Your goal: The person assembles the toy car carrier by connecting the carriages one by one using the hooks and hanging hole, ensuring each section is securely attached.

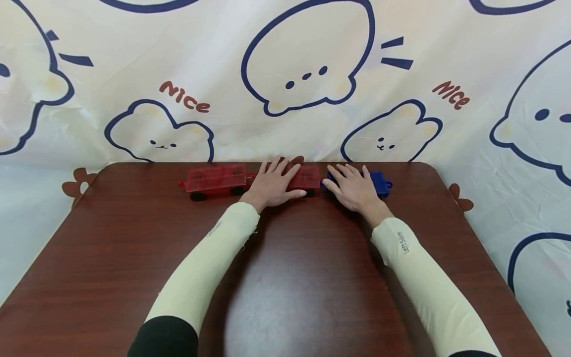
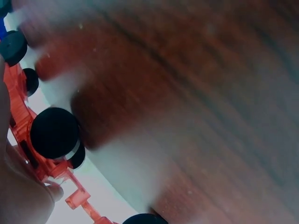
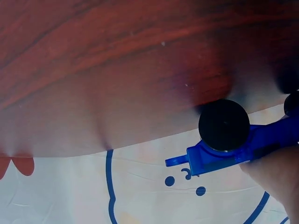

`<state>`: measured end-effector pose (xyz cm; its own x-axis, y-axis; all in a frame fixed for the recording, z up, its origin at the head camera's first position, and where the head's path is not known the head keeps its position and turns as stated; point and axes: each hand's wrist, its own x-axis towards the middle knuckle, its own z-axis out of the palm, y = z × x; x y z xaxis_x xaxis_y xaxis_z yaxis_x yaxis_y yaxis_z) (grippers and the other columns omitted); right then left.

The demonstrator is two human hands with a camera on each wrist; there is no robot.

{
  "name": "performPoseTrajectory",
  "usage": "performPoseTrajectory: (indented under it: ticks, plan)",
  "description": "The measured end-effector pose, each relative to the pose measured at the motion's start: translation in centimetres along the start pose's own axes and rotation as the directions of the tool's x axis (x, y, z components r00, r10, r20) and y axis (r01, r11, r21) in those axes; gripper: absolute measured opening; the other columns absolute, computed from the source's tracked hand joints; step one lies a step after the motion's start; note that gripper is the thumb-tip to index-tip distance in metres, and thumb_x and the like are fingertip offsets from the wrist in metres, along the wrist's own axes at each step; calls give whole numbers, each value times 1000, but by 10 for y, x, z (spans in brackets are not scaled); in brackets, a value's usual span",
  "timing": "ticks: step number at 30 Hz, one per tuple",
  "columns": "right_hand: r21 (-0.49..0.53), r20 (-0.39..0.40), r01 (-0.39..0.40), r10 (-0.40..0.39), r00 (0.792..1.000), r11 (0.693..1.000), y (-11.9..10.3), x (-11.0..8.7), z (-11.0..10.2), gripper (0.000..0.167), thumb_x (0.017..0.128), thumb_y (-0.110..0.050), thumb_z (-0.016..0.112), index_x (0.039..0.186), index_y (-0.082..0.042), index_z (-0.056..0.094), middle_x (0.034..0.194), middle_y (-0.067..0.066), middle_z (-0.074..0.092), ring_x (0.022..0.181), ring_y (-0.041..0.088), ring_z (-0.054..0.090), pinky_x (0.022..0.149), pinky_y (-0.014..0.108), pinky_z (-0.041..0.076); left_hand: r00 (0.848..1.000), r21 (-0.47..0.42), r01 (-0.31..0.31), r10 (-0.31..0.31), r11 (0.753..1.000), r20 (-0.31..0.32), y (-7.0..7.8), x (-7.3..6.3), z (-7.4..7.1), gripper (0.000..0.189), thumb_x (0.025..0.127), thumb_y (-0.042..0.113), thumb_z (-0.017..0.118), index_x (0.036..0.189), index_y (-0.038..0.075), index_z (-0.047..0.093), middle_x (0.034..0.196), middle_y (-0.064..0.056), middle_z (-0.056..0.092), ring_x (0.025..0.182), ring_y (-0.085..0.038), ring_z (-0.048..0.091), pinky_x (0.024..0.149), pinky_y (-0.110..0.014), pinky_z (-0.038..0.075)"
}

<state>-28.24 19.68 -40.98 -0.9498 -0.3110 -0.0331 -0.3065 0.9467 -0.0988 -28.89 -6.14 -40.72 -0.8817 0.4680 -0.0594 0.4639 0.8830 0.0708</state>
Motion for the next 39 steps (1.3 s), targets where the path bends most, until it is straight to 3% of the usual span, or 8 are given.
performPoseTrajectory:
  ticks: [7, 15, 39]
  plan:
    - [-32, -5, 12, -12, 1000, 999, 0, -1, 4, 72, 105, -62, 14, 163, -21, 27, 163, 12, 31, 150, 37, 23, 118, 66, 4, 1000, 33, 3, -3, 999, 16, 1, 2, 5, 84, 98, 74, 32, 165, 28, 10, 169, -10, 13, 156, -33, 2, 121, -59, 3]
    - [-6, -36, 3, -3, 999, 1000, 1, 0, 10, 71, 105, -63, 15, 162, -22, 29, 161, 12, 35, 148, 38, 27, 118, 65, 7, 999, 38, 1, -2, 999, 32, 0, -1, 2, 81, 100, 71, 31, 165, 26, 9, 169, -11, 13, 155, -34, 2, 121, -60, 3]
    - [-32, -53, -13, 11, 999, 999, 8, 6, 8, 72, 106, -61, 13, 160, -20, 34, 158, 12, 39, 147, 37, 29, 118, 64, 11, 1000, -101, -14, 12, 995, -20, -7, -2, 1, 82, 101, 69, 33, 165, 24, 9, 168, -11, 15, 155, -35, 4, 121, -59, 1]
